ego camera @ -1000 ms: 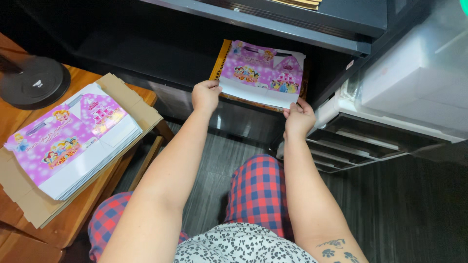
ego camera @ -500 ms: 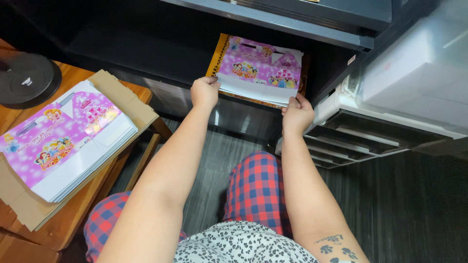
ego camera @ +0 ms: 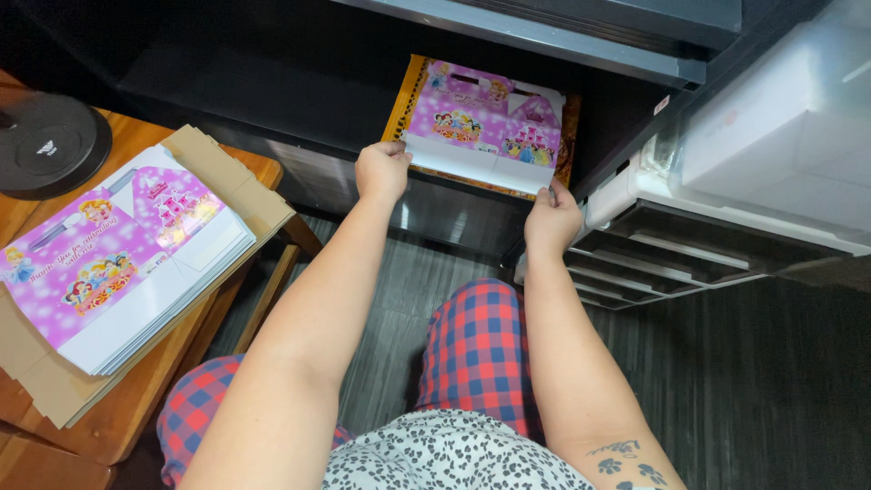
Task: The person repeatedly picks up stacks of pink paper bags from a wooden surface and places them into a black cabinet. The person handles the bags by hand, moving them one stack at a time.
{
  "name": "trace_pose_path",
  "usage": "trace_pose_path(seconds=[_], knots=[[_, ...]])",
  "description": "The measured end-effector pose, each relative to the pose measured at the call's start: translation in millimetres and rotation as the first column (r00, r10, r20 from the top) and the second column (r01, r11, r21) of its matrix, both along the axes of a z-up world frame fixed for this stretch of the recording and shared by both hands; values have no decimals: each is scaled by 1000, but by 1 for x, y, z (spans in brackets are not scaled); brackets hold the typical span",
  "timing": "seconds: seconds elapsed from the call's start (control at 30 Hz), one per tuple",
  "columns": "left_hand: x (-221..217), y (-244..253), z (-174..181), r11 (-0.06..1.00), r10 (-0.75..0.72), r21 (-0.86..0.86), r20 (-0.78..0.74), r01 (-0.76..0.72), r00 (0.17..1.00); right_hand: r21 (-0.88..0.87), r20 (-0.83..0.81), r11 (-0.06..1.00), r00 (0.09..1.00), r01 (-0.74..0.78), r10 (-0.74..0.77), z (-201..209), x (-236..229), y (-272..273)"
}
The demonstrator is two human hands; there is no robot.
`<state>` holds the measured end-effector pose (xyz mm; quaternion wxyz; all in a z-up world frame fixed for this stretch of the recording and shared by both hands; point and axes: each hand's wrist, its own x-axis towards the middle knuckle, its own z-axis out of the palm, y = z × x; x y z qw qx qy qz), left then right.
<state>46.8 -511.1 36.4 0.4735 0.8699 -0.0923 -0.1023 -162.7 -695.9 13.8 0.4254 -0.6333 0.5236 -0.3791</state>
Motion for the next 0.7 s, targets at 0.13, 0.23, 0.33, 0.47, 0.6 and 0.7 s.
trace_pose_path(seconds=[0.13, 0.23, 0.33, 0.47, 0.6, 0.7], knots=[[9, -2, -16, 1000, -14, 6, -4, 14, 1000, -23, -18, 999, 999, -35, 35, -8, -2, 0], [2, -1, -13, 999, -43, -6, 21, 43, 999, -35, -60, 996, 995, -79, 77, -2, -8, 4], [-27, 11, 32, 997, -72, 36, 83, 69, 994, -54, -52, 995, 996, -79, 76, -7, -8, 5], [-31, 17, 37, 987, -156, 76, 199, 144, 967, -98, -62, 993, 996, -74, 68, -17, -7, -1], [-14, 10, 16, 982, -182, 87, 250, 165, 951, -63, 7, 996, 998, -57, 57, -4, -9, 6], [0, 4, -1, 982, -184, 92, 268, 165, 946, -60, -4, 996, 998, -69, 69, -5, -12, 3]])
